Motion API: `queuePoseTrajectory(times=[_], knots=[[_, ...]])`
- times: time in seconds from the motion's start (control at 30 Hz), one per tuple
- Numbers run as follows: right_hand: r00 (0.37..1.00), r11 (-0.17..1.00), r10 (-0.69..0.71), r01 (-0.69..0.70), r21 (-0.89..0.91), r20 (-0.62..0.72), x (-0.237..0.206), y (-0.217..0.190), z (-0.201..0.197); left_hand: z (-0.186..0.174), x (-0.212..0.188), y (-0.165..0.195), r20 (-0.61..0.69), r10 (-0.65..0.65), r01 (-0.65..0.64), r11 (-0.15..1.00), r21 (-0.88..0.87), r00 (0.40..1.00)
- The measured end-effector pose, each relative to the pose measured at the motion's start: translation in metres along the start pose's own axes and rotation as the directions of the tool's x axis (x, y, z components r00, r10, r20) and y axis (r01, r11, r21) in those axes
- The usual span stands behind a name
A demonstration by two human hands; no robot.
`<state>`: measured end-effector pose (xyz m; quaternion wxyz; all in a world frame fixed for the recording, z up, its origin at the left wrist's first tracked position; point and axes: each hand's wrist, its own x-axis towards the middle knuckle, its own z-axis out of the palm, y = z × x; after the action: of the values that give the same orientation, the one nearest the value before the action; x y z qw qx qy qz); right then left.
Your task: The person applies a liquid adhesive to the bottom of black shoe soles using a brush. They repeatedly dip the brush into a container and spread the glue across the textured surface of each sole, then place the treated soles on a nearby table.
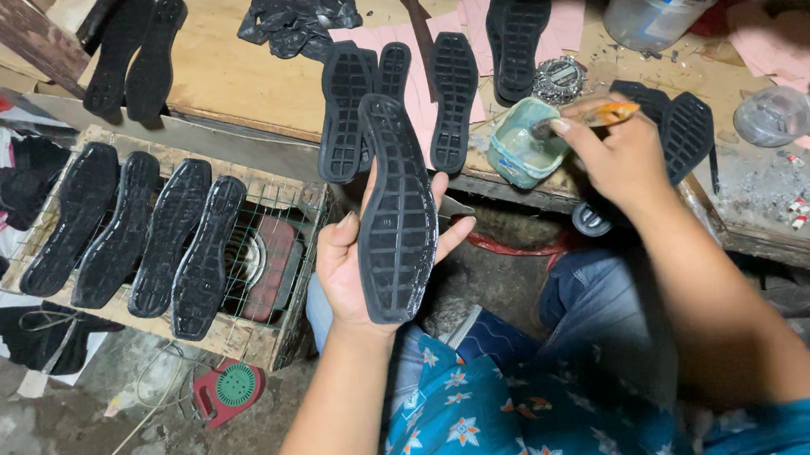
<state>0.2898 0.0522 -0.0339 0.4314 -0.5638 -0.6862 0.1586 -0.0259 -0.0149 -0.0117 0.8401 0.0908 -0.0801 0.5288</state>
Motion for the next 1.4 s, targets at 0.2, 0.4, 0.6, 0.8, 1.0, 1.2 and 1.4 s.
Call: queuePoseTrajectory(times=[0.2,0.4,0.6,0.8,1.0,1.2,1.4], knots=[[0.908,0.755,0.419,-0.365,0.544,0.028,-0.027,-0.015,-0.009,-0.004,0.007,-0.007,-0.034,-0.012,0.014,0.999,0.035,0.999],[0.963,0.382,0.180,-0.258,0.888,0.202,-0.079,-0.086,0.010,-0.008,0.015,-0.026,-0.030,0.008,-0.005,0.993,0.120,0.999],[0.983,0.474,0.043,-0.178,0.862,0.180,-0.093,-0.135,0.036,-0.008,0.016,-0.037,0.187,-0.010,-0.001,0.998,0.060,0.982],[0.977,0.700,-0.063,-0.101,0.707,0.201,-0.100,-0.153,0.031,-0.009,0.017,-0.035,-0.075,0.055,-0.039,0.981,0.192,0.996],[0.948,0.668,-0.025,-0.221,0.711,0.319,-0.094,-0.150,0.018,-0.008,0.016,-0.034,-0.133,0.071,-0.036,0.969,0.246,0.989],[0.927,0.752,-0.186,-0.080,0.654,0.326,-0.079,-0.146,0.015,-0.010,0.019,-0.039,-0.102,0.041,-0.018,0.974,0.226,0.994],[0.852,0.846,-0.291,0.017,0.532,0.436,-0.083,-0.153,0.006,-0.016,0.021,-0.029,-0.082,-0.004,0.010,0.997,0.070,0.997]])
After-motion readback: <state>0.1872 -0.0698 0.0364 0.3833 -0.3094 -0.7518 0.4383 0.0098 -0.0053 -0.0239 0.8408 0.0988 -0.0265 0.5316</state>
